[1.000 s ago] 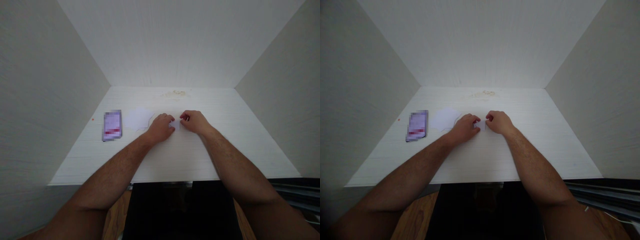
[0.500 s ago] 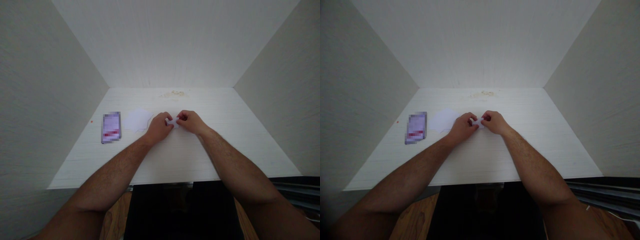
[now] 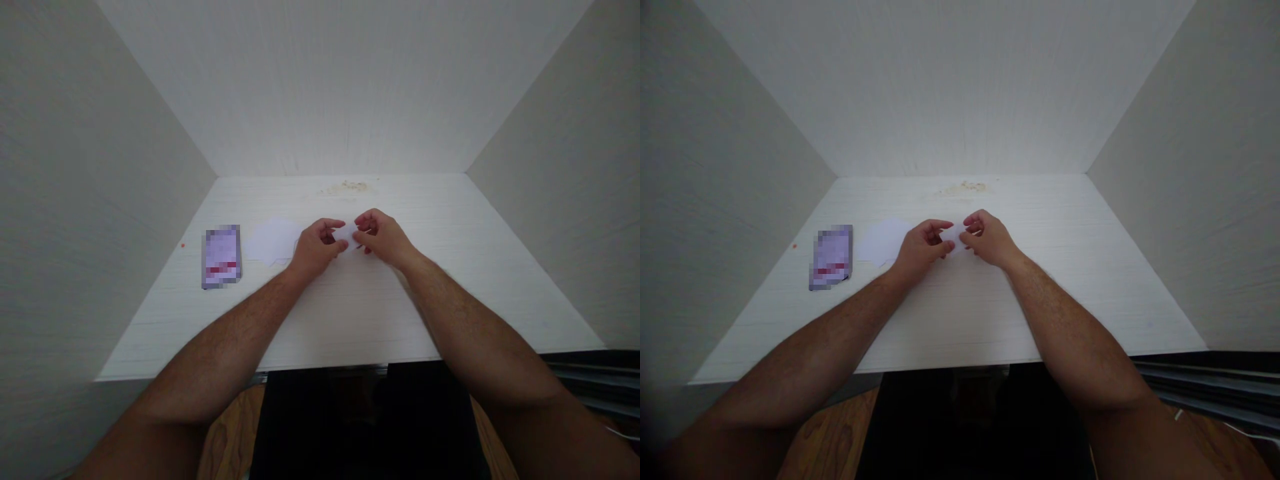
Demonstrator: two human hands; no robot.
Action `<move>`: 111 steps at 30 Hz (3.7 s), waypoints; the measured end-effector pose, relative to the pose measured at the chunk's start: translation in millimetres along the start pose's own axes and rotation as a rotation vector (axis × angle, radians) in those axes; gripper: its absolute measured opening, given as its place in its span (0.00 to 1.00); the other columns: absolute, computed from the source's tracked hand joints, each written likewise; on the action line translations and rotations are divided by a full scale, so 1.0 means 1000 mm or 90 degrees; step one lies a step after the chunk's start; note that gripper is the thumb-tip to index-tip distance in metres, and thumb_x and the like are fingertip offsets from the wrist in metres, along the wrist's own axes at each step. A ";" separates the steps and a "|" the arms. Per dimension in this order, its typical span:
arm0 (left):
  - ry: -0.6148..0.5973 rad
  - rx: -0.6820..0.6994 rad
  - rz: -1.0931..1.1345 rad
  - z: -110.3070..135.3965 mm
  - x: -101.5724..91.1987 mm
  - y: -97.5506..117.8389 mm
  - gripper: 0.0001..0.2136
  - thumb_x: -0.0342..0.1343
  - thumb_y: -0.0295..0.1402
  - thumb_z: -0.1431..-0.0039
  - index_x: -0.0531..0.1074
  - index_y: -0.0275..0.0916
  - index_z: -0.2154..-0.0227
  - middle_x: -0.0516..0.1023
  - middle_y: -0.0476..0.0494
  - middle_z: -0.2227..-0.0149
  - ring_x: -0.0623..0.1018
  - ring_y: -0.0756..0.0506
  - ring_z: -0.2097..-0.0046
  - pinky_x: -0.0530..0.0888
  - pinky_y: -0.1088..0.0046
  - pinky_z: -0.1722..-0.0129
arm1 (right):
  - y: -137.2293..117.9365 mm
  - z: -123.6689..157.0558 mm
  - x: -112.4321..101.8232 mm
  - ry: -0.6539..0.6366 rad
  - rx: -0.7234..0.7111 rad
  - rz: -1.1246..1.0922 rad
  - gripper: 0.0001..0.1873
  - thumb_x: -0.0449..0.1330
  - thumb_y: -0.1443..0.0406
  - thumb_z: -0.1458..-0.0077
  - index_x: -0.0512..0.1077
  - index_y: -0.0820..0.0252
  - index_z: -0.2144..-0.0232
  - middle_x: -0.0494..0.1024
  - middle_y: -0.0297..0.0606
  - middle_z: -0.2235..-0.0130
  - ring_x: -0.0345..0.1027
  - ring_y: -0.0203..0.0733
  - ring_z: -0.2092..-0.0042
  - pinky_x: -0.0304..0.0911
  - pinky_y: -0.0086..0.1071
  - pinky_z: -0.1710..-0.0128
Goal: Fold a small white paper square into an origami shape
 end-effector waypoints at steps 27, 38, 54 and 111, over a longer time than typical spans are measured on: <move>0.024 -0.057 0.234 0.010 0.009 0.005 0.13 0.64 0.31 0.53 0.75 0.34 0.62 0.81 0.44 0.64 0.80 0.49 0.64 0.80 0.66 0.58 | -0.038 0.021 -0.004 0.152 -0.189 0.152 0.06 0.65 0.67 0.52 0.76 0.59 0.68 0.80 0.38 0.59 0.70 0.36 0.65 0.65 0.31 0.68; 0.001 -0.135 0.250 0.016 0.015 0.003 0.06 0.58 0.32 0.44 0.76 0.34 0.69 0.82 0.41 0.67 0.83 0.44 0.65 0.81 0.66 0.62 | -0.032 0.018 -0.006 0.149 -0.139 0.174 0.03 0.63 0.65 0.51 0.75 0.59 0.72 0.78 0.35 0.70 0.67 0.36 0.70 0.64 0.33 0.68; -0.013 -0.123 0.256 0.015 0.018 0.002 0.06 0.57 0.32 0.43 0.76 0.34 0.69 0.82 0.41 0.67 0.84 0.44 0.64 0.81 0.68 0.62 | -0.031 0.018 -0.008 0.160 -0.115 0.145 0.05 0.63 0.64 0.53 0.73 0.59 0.76 0.77 0.33 0.75 0.66 0.35 0.74 0.63 0.33 0.70; 0.014 -0.071 0.247 0.019 0.017 0.011 0.12 0.65 0.38 0.50 0.75 0.33 0.69 0.81 0.42 0.72 0.82 0.47 0.70 0.79 0.71 0.67 | -0.021 0.013 0.001 0.157 -0.097 -0.109 0.15 0.60 0.70 0.57 0.59 0.53 0.68 0.65 0.20 0.81 0.58 0.31 0.79 0.51 0.27 0.80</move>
Point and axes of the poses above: each hand's wrist, its own z-axis away from the middle knuckle, its own x-axis out of the palm, y = z × x, the point moved 8 cm from there along -z, towards the middle knuckle
